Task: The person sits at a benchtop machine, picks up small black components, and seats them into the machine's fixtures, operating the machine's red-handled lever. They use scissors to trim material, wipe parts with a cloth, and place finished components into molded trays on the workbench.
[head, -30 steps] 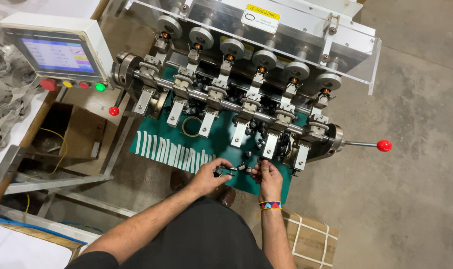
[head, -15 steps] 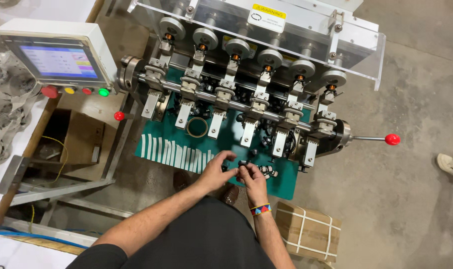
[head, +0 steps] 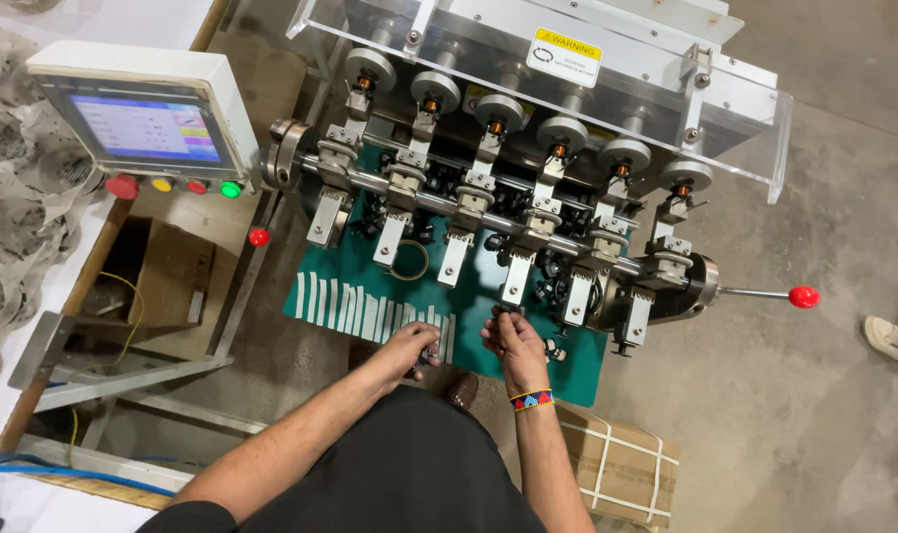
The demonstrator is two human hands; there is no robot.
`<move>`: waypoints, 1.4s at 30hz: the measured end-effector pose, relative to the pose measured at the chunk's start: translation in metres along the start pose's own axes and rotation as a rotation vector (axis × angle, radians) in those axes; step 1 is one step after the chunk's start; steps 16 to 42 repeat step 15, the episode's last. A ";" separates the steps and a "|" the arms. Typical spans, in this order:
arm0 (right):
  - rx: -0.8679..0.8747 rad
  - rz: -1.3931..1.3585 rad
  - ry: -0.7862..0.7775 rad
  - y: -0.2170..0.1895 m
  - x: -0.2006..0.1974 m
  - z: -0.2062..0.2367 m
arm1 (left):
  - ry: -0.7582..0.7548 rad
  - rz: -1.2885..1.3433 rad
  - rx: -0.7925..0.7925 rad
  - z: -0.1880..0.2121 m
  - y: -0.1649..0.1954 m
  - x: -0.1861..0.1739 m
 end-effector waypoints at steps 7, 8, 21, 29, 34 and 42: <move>-0.088 -0.019 0.042 0.001 0.000 -0.003 | -0.025 -0.163 0.146 -0.004 0.014 -0.009; -0.105 -0.008 0.035 0.000 0.001 -0.003 | -0.054 -0.153 0.167 -0.003 0.017 -0.010; 0.029 0.052 0.073 -0.001 0.015 0.011 | 0.103 -0.608 0.552 0.038 0.082 -0.010; 0.029 0.052 0.073 -0.001 0.015 0.011 | 0.103 -0.608 0.552 0.038 0.082 -0.010; 0.029 0.052 0.073 -0.001 0.015 0.011 | 0.103 -0.608 0.552 0.038 0.082 -0.010; 0.029 0.052 0.073 -0.001 0.015 0.011 | 0.103 -0.608 0.552 0.038 0.082 -0.010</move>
Point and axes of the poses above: each hand's wrist, its own z-axis away from the middle knuckle, its own x-axis out of the palm, y = z × x, the point moved 7 cm from there along -z, towards the middle knuckle, and after that the axes turned 12 degrees about -z, right-handed, at the moved point
